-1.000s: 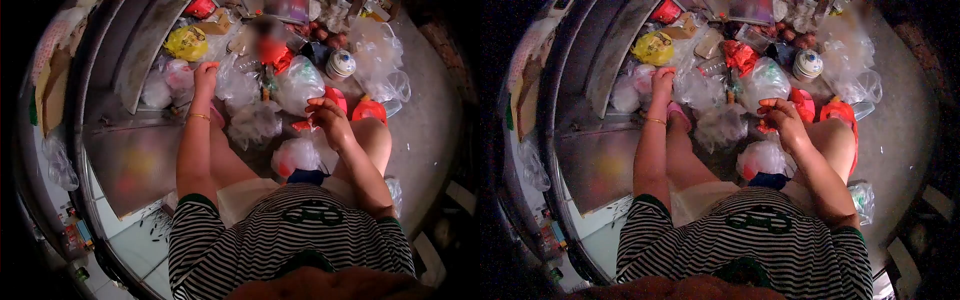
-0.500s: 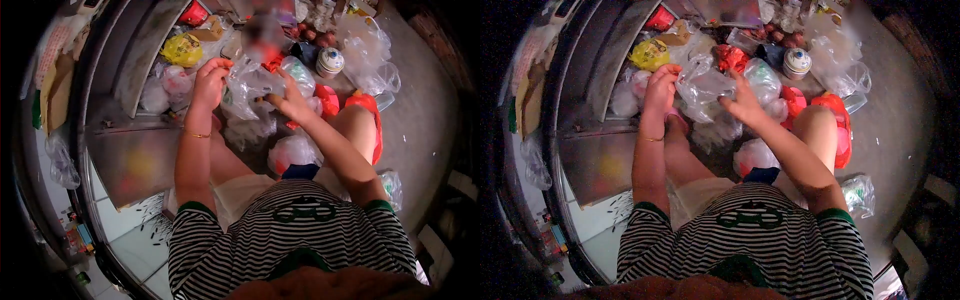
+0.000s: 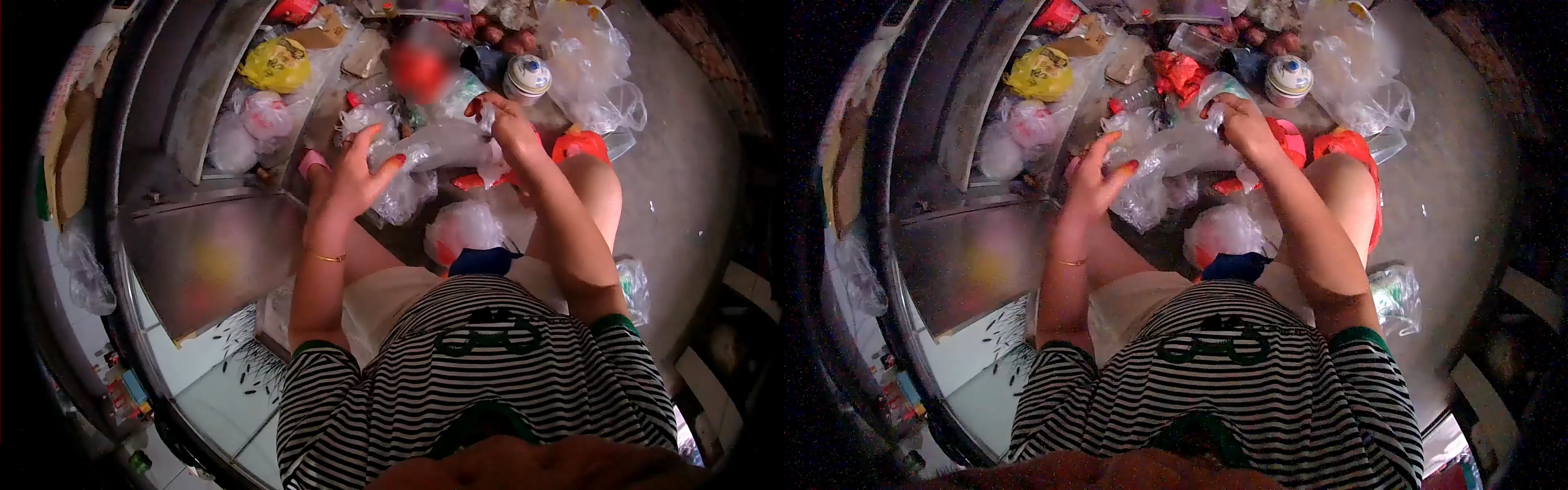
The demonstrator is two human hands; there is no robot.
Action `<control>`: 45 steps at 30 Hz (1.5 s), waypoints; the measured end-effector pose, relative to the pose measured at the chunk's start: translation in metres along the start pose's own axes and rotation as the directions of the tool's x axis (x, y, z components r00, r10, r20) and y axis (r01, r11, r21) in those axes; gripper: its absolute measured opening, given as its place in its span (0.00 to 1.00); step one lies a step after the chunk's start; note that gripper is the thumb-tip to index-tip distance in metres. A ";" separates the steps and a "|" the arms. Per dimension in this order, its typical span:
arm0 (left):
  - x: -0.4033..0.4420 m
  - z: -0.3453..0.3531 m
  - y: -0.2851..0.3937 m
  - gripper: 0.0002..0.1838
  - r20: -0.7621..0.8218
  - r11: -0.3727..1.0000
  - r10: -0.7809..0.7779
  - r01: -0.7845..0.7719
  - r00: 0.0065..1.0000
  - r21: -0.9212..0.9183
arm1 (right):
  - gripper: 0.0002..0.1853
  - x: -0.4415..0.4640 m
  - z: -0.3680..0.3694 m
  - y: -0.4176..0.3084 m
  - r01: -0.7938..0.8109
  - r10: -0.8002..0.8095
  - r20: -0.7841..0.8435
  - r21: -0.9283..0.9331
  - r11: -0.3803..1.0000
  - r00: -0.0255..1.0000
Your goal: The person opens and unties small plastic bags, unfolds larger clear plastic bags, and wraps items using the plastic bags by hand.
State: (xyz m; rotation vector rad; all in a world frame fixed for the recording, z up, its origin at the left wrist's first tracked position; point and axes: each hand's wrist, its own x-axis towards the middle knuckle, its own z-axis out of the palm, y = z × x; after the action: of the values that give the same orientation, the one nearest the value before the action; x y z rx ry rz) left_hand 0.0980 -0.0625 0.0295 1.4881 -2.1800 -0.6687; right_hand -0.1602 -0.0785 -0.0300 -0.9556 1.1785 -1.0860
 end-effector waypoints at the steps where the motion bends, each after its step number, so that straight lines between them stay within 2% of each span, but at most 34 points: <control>1: -0.004 0.005 0.001 0.21 -0.009 0.999 0.003 -0.003 1.000 0.037 | 0.12 -0.009 -0.001 -0.009 0.023 -0.023 0.006 -0.039 0.999 1.000; 3: -0.008 0.012 0.003 0.18 -0.027 0.994 0.013 -0.010 1.000 0.109 | 0.13 -0.023 -0.005 -0.018 -0.004 0.005 -0.034 0.043 0.999 0.999; 4: -0.008 0.014 0.000 0.13 -0.025 0.999 0.051 -0.051 0.998 -0.016 | 0.13 -0.026 -0.009 -0.015 0.000 0.007 -0.062 0.104 0.995 0.998; 5: -0.008 0.016 -0.002 0.12 -0.047 0.996 -0.007 0.003 0.999 -0.094 | 0.14 -0.028 -0.013 -0.014 0.006 0.010 -0.091 0.165 0.986 0.996; 7: -0.006 0.020 -0.006 0.09 -0.073 0.963 -0.128 0.107 0.989 -0.248 | 0.17 -0.029 -0.020 -0.019 0.014 -0.002 -0.122 0.097 0.995 0.993; 8: -0.004 0.021 -0.006 0.08 -0.023 0.901 -0.243 0.217 0.970 -0.376 | 0.18 -0.029 -0.021 -0.021 0.040 -0.026 -0.142 0.096 0.995 0.990; 11: 0.003 0.024 -0.003 0.10 -0.175 0.784 -0.255 0.098 0.951 -0.613 | 0.19 -0.030 -0.027 -0.028 0.089 -0.078 -0.137 0.075 0.993 0.987; 12: 0.006 0.014 0.011 0.11 -0.122 0.734 -0.335 0.178 0.934 -0.655 | 0.19 -0.031 -0.026 -0.032 0.083 -0.071 -0.132 0.089 0.993 0.989; 15: 0.013 -0.001 0.017 0.11 -0.241 0.746 -0.345 0.110 0.907 -0.657 | 0.19 -0.033 -0.026 -0.038 0.067 -0.049 -0.117 0.154 0.986 0.992; 16: 0.017 -0.003 0.017 0.10 -0.265 0.669 -0.429 0.107 0.863 -0.736 | 0.19 -0.033 -0.026 -0.041 0.062 -0.042 -0.113 0.180 0.982 0.993; 18: 0.023 -0.012 0.018 0.09 -0.354 0.671 -0.382 -0.007 0.854 -0.742 | 0.17 -0.037 -0.028 -0.050 0.046 -0.023 -0.147 0.155 0.987 0.989; 20: 0.028 -0.021 0.029 0.09 -0.276 0.428 -0.442 -0.070 0.853 -0.901 | 0.16 -0.041 -0.036 -0.058 0.076 -0.047 -0.169 0.171 0.982 0.985; 24: 0.053 -0.032 0.060 0.11 -0.218 0.387 -0.400 -0.052 0.890 -0.920 | 0.13 -0.059 -0.072 -0.094 0.213 -0.158 -0.189 0.316 0.925 0.969; 27: 0.071 -0.025 0.091 0.12 -0.223 0.390 -0.150 -0.149 0.963 -0.909 | 0.12 -0.087 -0.125 -0.114 0.385 -0.354 -0.157 0.460 0.800 0.922; 29: 0.081 -0.015 0.120 0.13 -0.195 0.375 -0.125 -0.136 0.973 -0.917 | 0.13 -0.115 -0.174 -0.125 0.431 -0.430 -0.142 0.560 0.708 0.891; 31: 0.090 0.000 0.136 0.13 -0.170 0.360 -0.057 -0.139 0.984 -0.923 | 0.13 -0.154 -0.198 -0.154 0.485 -0.426 -0.242 0.544 0.684 0.872; 32: 0.094 0.008 0.137 0.13 -0.141 0.324 -0.018 -0.128 0.990 -0.937 | 0.14 -0.167 -0.214 -0.158 0.503 -0.483 -0.208 0.588 0.633 0.851; 33: 0.095 0.017 0.138 0.12 -0.095 0.341 -0.028 -0.080 0.995 -0.937 | 0.14 -0.178 -0.232 -0.165 0.476 -0.501 -0.131 0.580 0.661 0.855; 35: 0.093 0.033 0.133 0.12 -0.008 0.379 -0.054 0.013 0.998 -0.925 | 0.12 -0.190 -0.242 -0.167 0.638 -0.471 -0.449 0.372 0.674 0.759; 38: 0.083 0.060 0.114 0.11 0.079 0.384 -0.056 0.094 0.995 -0.918 | 0.15 -0.209 -0.340 -0.150 0.549 -0.401 -0.377 0.518 0.656 0.835; 41: 0.070 0.073 0.090 0.11 0.181 0.388 -0.132 0.219 0.974 -0.895 | 0.16 -0.212 -0.436 -0.102 0.565 -0.408 -0.583 0.107 0.818 0.702; 42: 0.065 0.077 0.080 0.11 0.218 0.390 -0.167 0.267 0.962 -0.881 | 0.17 -0.215 -0.450 -0.095 0.528 -0.425 -0.637 -0.034 0.849 0.643; 43: 0.060 0.081 0.070 0.11 0.230 0.392 -0.206 0.296 0.951 -0.871 | 0.14 -0.208 -0.427 -0.097 0.450 -0.443 -0.719 -0.200 0.870 0.536; 45: 0.051 0.088 0.048 0.11 0.250 0.396 -0.285 0.351 0.925 -0.849 | 0.11 -0.209 -0.416 -0.095 0.534 -0.200 -0.877 0.074 0.843 0.437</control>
State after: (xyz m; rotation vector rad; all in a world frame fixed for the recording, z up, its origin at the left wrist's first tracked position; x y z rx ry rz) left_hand -0.0061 -0.0821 -0.0084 1.2277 -1.1112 -1.6895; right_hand -0.5947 0.0977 0.0468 -0.3470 1.4860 -2.2320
